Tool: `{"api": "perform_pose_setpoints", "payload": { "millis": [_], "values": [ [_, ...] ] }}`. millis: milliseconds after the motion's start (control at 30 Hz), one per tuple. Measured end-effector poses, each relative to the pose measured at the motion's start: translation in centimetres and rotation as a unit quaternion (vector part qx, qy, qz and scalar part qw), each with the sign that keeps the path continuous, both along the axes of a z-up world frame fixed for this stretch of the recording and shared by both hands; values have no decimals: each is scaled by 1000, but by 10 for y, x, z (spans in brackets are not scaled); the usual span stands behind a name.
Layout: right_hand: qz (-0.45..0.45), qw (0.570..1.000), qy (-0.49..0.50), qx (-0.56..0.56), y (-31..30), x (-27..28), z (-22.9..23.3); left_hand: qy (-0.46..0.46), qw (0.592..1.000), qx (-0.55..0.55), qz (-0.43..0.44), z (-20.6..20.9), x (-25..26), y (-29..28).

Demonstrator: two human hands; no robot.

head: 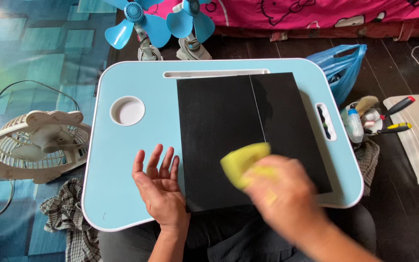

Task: The person cleans a black PlayStation 4 console using a yellow cloth and a spray bottle. They wipe the top, sides, and back of the console, repeatedly spraying cleaner and wiping down each surface.

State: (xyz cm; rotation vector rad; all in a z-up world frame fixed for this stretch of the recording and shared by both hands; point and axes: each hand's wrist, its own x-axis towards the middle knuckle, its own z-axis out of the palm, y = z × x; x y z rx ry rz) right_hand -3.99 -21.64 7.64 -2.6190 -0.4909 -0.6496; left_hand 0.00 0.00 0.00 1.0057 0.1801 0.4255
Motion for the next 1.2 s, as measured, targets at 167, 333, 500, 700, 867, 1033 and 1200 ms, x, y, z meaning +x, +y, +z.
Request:
{"api": "perform_pose_setpoints", "payload": {
  "millis": [167,333,500,700,867,1033,1200],
  "values": [
    [-89,996,27,-13,-27,-17,6,2,1000,3,-29,8,-6,-4],
    [-5,999,52,0,-10,-19,9,16,999,-3,-32,9,-5,-6],
    [-43,998,34,13,16,36,19,-14,999,-28,-25,3,-5,-5],
    [156,986,29,49,96,-8,10,-16,992,-122,-11,4,-11,1],
    [140,989,32,22,51,-24,4,-13,990,-123,-71,9,-15,15],
    [-58,997,52,-1,-21,-30,13,31,995,5,-96,9,-16,8],
    [-26,998,53,-2,-28,-16,7,39,987,114,-104,11,-21,-8]
  ]
}}
